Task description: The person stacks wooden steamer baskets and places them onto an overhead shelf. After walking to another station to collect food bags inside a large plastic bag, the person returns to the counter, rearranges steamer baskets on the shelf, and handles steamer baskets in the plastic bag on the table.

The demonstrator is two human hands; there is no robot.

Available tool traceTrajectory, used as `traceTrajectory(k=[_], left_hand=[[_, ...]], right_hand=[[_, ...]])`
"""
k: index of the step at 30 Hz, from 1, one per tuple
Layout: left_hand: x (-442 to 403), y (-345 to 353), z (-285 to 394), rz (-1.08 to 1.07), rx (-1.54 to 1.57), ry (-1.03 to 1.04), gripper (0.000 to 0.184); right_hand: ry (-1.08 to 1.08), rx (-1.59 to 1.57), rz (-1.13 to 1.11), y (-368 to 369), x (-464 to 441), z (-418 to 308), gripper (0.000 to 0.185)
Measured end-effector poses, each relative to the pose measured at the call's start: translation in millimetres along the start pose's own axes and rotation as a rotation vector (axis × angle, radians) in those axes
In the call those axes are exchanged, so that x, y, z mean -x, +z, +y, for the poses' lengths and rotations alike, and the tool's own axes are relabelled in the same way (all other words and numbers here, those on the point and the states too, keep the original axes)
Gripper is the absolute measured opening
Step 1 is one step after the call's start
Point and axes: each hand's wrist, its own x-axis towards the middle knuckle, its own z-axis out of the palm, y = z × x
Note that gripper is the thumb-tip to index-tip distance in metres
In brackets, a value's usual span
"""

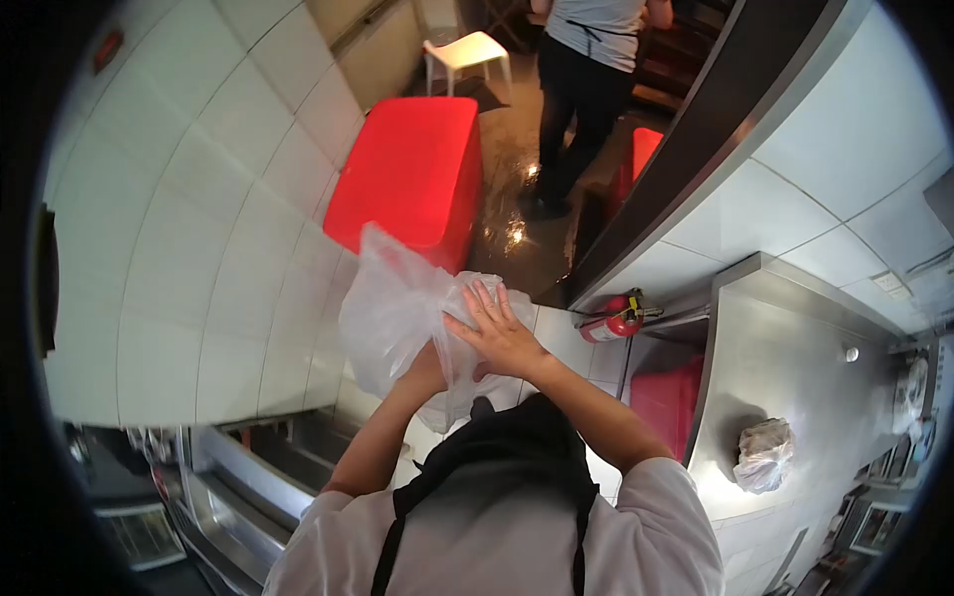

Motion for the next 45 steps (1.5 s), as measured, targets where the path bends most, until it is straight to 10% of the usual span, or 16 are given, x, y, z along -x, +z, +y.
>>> traceTrajectory(k=[3, 6, 15, 18, 23, 29, 34, 37, 41, 45], left_hand=[[-93.1, -16.0, -2.7, -0.251, -0.124, 0.085, 0.022], [-164.8, -22.5, -19.6, -0.043, -0.215, 0.398, 0.020], [-282.6, -90.1, -41.9, -0.166, 0.202, -0.039, 0.038], [-293.3, -86.3, -82.5, 0.321, 0.762, -0.135, 0.049], [-354.8, -133.4, -177.0, 0.474, 0.212, -0.040, 0.104], [-574.7, -151.1, -231.0, 0.128, 0.404, 0.012, 0.146], [-725.0, -85.9, -230.9, -0.490, 0.433, 0.136, 0.125], [-765.2, -10.6, -246.4, -0.180, 0.061, 0.651, 0.096], [-828.6, 40.2, -235.8, 0.000, 0.226, 0.796, 0.083], [-877.3, 100.1, -266.5, -0.109, 0.760, 0.432, 0.062]], right_hand=[[0.114, -0.009, 0.034, -0.5, -21.8, 55.2, 0.100], [0.298, -0.088, 0.400, 4.7, -46.5, 110.2, 0.074], [0.278, -0.048, 0.686, -38.4, -150.0, 251.0, 0.032], [0.386, -0.087, 0.681, -47.5, -172.6, 301.4, 0.038], [0.313, -0.154, 0.850, -97.1, -189.3, 382.0, 0.024], [0.373, 0.053, 0.986, -141.2, -239.3, 465.9, 0.019], [0.412, 0.015, 1.166, -166.9, -305.3, 542.3, 0.017], [0.701, -0.900, 1.426, -157.5, -345.9, 578.9, 0.025], [0.678, -0.665, 0.967, -185.4, -350.4, 627.9, 0.043], [0.640, -0.449, 0.694, -211.7, -362.4, 680.1, 0.054]])
